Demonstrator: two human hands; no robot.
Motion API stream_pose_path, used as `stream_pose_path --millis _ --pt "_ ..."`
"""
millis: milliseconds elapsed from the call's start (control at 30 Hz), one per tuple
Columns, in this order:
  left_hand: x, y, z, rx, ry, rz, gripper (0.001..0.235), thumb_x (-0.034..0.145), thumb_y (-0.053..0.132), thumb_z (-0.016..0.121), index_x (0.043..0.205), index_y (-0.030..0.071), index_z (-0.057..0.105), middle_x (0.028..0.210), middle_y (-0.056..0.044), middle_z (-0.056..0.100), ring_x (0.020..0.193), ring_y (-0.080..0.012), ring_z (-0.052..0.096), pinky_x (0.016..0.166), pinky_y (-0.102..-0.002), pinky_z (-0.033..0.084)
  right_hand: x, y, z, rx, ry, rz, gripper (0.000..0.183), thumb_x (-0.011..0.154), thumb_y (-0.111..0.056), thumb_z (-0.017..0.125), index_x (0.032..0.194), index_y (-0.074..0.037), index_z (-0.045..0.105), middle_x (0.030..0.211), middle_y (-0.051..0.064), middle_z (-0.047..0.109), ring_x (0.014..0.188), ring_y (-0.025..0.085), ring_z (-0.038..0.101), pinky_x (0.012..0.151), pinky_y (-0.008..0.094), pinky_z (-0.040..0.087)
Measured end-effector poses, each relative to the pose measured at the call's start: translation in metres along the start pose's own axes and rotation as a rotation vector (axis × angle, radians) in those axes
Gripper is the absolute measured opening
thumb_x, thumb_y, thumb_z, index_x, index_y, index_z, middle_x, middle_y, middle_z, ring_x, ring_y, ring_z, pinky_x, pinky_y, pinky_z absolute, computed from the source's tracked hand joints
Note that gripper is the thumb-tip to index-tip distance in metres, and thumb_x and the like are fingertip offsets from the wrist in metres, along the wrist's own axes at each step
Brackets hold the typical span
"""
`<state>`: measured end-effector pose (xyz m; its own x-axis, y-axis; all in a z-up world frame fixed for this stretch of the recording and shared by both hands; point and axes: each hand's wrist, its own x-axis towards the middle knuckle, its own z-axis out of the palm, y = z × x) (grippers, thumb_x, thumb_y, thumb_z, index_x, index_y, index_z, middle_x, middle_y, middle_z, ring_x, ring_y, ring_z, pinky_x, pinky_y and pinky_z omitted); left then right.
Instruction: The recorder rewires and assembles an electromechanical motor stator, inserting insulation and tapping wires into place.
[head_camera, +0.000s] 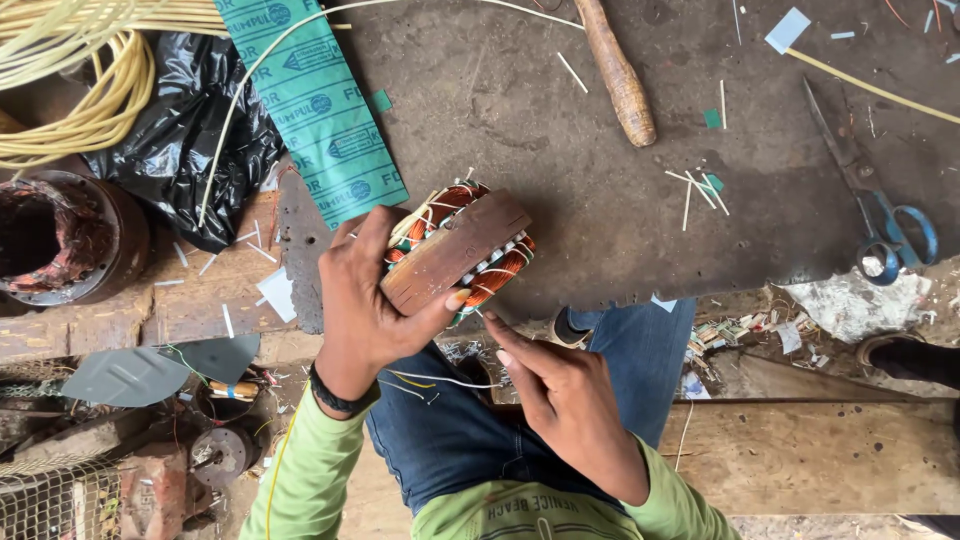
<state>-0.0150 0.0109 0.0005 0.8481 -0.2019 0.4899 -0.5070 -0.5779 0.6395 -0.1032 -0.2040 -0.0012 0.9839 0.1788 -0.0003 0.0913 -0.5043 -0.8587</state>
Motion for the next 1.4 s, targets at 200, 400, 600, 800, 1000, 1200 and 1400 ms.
stream_pose_path --millis 200,400,600,800,1000,1200,1400 --pt "0.008 0.002 -0.005 -0.151 -0.072 -0.071 0.076 0.082 0.067 0.073 0.113 -0.001 0.063 0.084 -0.013 0.064 0.072 -0.0288 0.066 0.072 -0.037 0.053 -0.001 0.0 0.008 -0.151 0.089 -0.145 0.047 0.091 -0.005 0.065 0.136 -0.015 0.066 0.082 0.012 0.076 0.061 0.024 0.072 0.058 0.038 0.055" --pt "0.008 0.0 -0.006 -0.116 -0.076 -0.034 0.077 0.083 0.068 0.071 0.115 -0.001 0.062 0.086 -0.014 0.063 0.074 -0.0291 0.064 0.074 -0.037 0.053 0.007 0.01 0.022 -0.214 0.108 -0.201 0.042 0.092 -0.007 0.067 0.134 -0.011 0.067 0.075 0.01 0.071 0.06 0.027 0.068 0.058 0.042 0.052" --pt "0.006 -0.007 -0.001 -0.067 -0.068 -0.017 0.069 0.08 0.063 0.073 0.109 0.001 0.062 0.081 -0.014 0.06 0.071 -0.0306 0.057 0.072 -0.037 0.048 0.016 -0.002 0.025 -0.284 0.135 -0.166 0.03 0.09 -0.009 0.07 0.12 -0.012 0.073 0.074 0.009 0.072 0.06 0.03 0.068 0.056 0.045 0.048" --pt "0.006 -0.024 0.004 -0.266 -0.092 0.014 0.06 0.073 0.054 0.082 0.095 0.002 0.061 0.078 -0.009 0.056 0.068 -0.0239 0.052 0.07 -0.036 0.044 0.033 -0.008 -0.012 -0.281 -0.053 -0.092 0.029 0.09 -0.014 0.069 0.117 -0.015 0.078 0.067 0.013 0.069 0.056 0.031 0.067 0.056 0.044 0.051" --pt "0.008 -0.021 0.006 -0.279 -0.085 -0.023 0.057 0.071 0.051 0.084 0.087 0.003 0.057 0.073 -0.007 0.051 0.064 -0.0219 0.049 0.067 -0.032 0.043 0.032 -0.011 -0.006 -0.416 -0.214 -0.191 0.022 0.093 -0.017 0.07 0.112 -0.014 0.08 0.062 0.012 0.07 0.052 0.031 0.065 0.056 0.048 0.048" --pt "0.003 -0.013 0.012 -0.282 -0.044 -0.116 0.058 0.07 0.053 0.085 0.086 0.004 0.059 0.071 -0.005 0.054 0.062 -0.0188 0.052 0.066 -0.032 0.046 0.016 -0.003 0.018 -0.391 0.163 -0.267 0.022 0.091 -0.013 0.067 0.111 -0.009 0.075 0.076 0.012 0.073 0.06 0.034 0.067 0.054 0.047 0.049" --pt "-0.011 -0.016 0.008 -0.202 -0.016 -0.143 0.067 0.072 0.057 0.081 0.1 0.0 0.059 0.079 -0.008 0.057 0.067 -0.0224 0.054 0.07 -0.034 0.047 0.003 -0.004 -0.004 -0.191 0.022 -0.132 0.032 0.095 -0.013 0.067 0.127 -0.012 0.072 0.087 0.014 0.077 0.066 0.029 0.074 0.061 0.04 0.056"
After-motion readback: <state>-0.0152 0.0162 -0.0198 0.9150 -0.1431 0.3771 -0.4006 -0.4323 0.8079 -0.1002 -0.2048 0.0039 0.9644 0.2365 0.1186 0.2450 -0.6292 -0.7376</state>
